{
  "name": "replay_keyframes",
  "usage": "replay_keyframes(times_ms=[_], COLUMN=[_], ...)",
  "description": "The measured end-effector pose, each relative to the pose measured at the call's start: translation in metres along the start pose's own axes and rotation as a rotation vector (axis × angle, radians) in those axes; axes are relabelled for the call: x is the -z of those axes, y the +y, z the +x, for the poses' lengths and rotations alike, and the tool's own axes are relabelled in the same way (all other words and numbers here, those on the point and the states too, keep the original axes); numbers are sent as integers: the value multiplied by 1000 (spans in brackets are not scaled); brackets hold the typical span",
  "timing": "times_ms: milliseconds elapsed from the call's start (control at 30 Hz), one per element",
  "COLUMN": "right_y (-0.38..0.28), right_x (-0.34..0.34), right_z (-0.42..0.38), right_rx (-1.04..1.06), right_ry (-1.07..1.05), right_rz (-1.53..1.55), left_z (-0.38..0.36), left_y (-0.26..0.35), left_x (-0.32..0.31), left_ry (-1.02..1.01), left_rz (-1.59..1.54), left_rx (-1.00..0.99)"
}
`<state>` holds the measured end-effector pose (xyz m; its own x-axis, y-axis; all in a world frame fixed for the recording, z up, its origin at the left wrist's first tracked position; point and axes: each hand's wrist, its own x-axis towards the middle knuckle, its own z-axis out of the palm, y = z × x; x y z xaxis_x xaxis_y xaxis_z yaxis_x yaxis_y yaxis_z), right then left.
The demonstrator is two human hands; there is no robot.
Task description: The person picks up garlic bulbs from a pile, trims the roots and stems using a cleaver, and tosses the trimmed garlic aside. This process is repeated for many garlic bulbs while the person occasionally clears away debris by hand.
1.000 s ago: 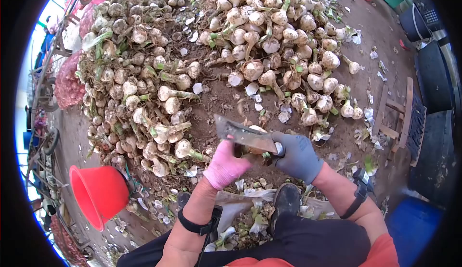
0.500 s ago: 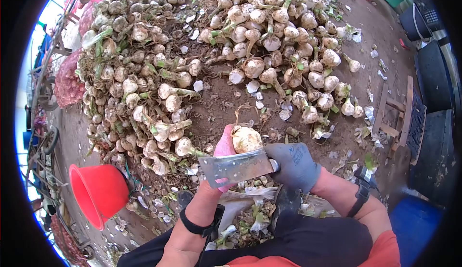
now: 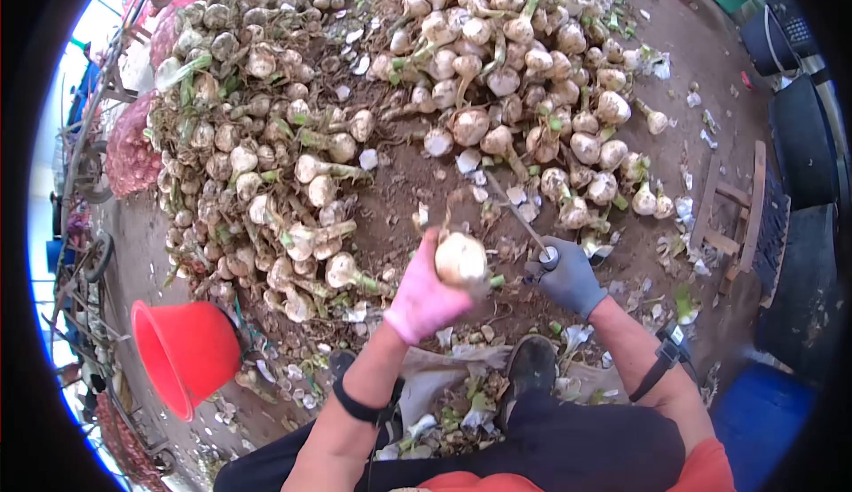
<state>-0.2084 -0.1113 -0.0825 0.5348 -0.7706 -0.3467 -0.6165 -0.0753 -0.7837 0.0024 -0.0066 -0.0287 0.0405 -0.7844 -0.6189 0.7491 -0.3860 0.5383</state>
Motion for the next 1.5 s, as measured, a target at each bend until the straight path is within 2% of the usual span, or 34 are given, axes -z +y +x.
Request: replay_keyframes(times_ms=[33, 100, 133, 167, 233, 267, 300, 333, 367, 400, 433, 467, 533, 600, 633, 700, 767, 833, 900, 967, 1033, 1200, 1267, 1333, 1367, 1433, 1467, 1500], right_y=[0, 5, 12, 13, 8, 0, -3, -3, -2, 2, 6, 8, 5, -10, -25, -47, -63, -84, -98, -99, -102, -84, -76, -69, -59, -26, -5, 7], right_x=[-6, -16, -21, -23, -17, -12, -12, -14, -17, -19, -23, -22, -14, -5, 2, 7, 6, 10, 11, 9, 10, -3, -10, -15, -18, -16, -1, 10], right_z=[-2, -1, 1, 2, 7, 6, 8, 8, 6, 4, 3, 3, 0, -7, -13, -20, -23, -26, -27, -27, -28, -24, -22, -17, -8, 15, 17, 24], right_rx=[-3, 74, 21, 13, -54, -46, -39, -57, -82, -92, -25, 49, 37, 26, 32, 34, 287, 290, 373, 402, 448, 475, 503, 536, 540, 206, 169, 152], right_ry=[8, 19, 9, -1, -10, 2, 2, -25, -52, -53, -31, -7, -34, -73, -100, -119, -134, -168, -178, -171, -198, -154, -120, -36, -35, 28, 73, 110], right_rz=[10, 56, 184, 190, 262, 232, 240, 338, 435, 435, 376, 308, 253, 204, 148, 91, -159, -199, -233, -239, -272, -273, -239, -301, -301, -319, -329, -342], left_z=[5, 20, 18, 13, 13, 17, 15, 19, 2, 1, 3, 1, 2, 5, 5, 1, 1, -5, -11, -13, -22, -24, -25, -24, -24, -35, -45, -45], left_y=[10, 24, 41, 64, 72, 70, 54, 22, 3, -4, -40, -57, -61, -54, -42, -18, -6, 2, 5, 6, 16, 8, 5, -2, -5, -2, -1, 0], left_x=[-11, -30, -45, -65, -59, -42, -24, 16, 19, 24, 47, 59, 62, 67, 55, 27, 14, 4, -3, -3, -8, -10, -12, -9, -9, -24, -42, -40], left_ry=[74, 64, 9, -99, -90, -56, 143, 200, 310, 303, 450, 485, 511, 185, 184, 58, 5, -41, -11, 18, -4, 32, 28, 26, 23, 75, -72, -68], left_rz=[639, 616, 593, 403, 376, 567, 982, 1343, 1660, 1660, 1869, 1760, 1648, 787, 786, 567, 658, 747, 943, 882, 854, 892, 684, 728, 771, 654, 827, 874], left_rx=[-252, -270, -356, -383, -654, -503, -363, -333, -138, -174, 132, 121, 105, -25, -28, -209, -284, -364, -600, -597, -495, -499, -401, -476, -551, -326, -422, -498])
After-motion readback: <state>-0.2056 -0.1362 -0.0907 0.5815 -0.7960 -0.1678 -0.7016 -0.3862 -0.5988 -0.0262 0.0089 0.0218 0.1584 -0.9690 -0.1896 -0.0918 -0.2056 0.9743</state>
